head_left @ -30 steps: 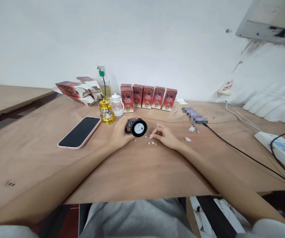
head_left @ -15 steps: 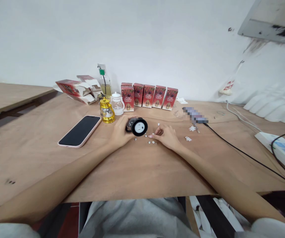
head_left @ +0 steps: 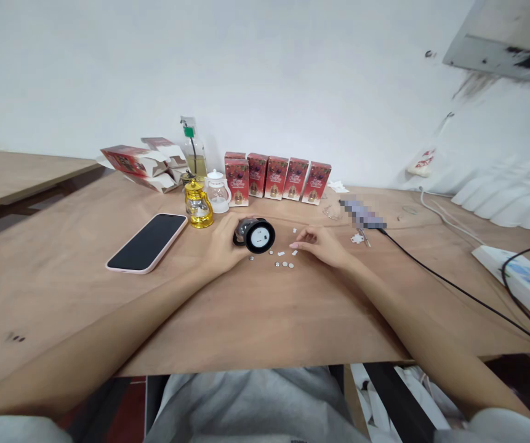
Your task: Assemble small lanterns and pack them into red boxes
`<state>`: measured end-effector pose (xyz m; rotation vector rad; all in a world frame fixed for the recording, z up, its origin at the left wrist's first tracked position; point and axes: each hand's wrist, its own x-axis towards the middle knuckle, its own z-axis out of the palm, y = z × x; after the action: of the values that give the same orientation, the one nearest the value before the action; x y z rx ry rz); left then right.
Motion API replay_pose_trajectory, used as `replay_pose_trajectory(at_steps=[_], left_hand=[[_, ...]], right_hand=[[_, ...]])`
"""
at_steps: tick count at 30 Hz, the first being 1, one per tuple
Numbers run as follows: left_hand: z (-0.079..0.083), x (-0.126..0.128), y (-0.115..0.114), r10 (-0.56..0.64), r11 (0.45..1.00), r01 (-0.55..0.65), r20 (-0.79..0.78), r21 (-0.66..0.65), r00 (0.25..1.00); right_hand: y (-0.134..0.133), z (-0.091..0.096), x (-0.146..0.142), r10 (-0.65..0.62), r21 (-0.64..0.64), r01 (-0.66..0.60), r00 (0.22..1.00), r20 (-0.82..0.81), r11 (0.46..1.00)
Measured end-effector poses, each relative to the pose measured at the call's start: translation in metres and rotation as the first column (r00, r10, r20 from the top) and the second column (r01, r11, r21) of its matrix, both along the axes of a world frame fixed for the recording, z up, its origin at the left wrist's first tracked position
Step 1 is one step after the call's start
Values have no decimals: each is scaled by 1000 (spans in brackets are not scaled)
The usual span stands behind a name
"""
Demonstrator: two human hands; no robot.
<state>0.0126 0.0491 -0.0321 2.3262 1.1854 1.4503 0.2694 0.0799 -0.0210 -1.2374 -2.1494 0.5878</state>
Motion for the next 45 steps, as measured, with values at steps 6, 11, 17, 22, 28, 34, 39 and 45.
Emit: replay_pose_trajectory(at_steps=[6,11,17,22,28,34,39,45], left_hand=[[0,0,0,7,1000,-7,2,11,1000],[-1,0,0,11,1000,-11,-9,3,1000],[0,0,0,1,1000,-1,-3,3,1000],[1,0,0,-1,1000,2,-28,31,1000],[2,0,-2,-9,1000,9,-32,19,999],[0,0,-1,-6,1000,7,-30,14,1000],[-1,0,1,-3,1000,3,-29,10,1000],[-1,0,0,10,1000,-10,-34,17,999]], right_hand=[[-7,0,-4,-195,-107,202,978,73,974],[-8,-6,-7,-239,-78,247,966,99,966],[-2,-13,-8,-65,-88,66,998,7,994],[2,-12,-6,204,65,-202,979,-13,977],[-2,-6,-5,-78,57,86,988,-133,995],[-4,-15,-5,-179,-132,165,979,-101,977],[-5,-23,-5,-195,-117,185,978,-74,976],[-12,-22,-8,-182,-41,180,982,-58,983]])
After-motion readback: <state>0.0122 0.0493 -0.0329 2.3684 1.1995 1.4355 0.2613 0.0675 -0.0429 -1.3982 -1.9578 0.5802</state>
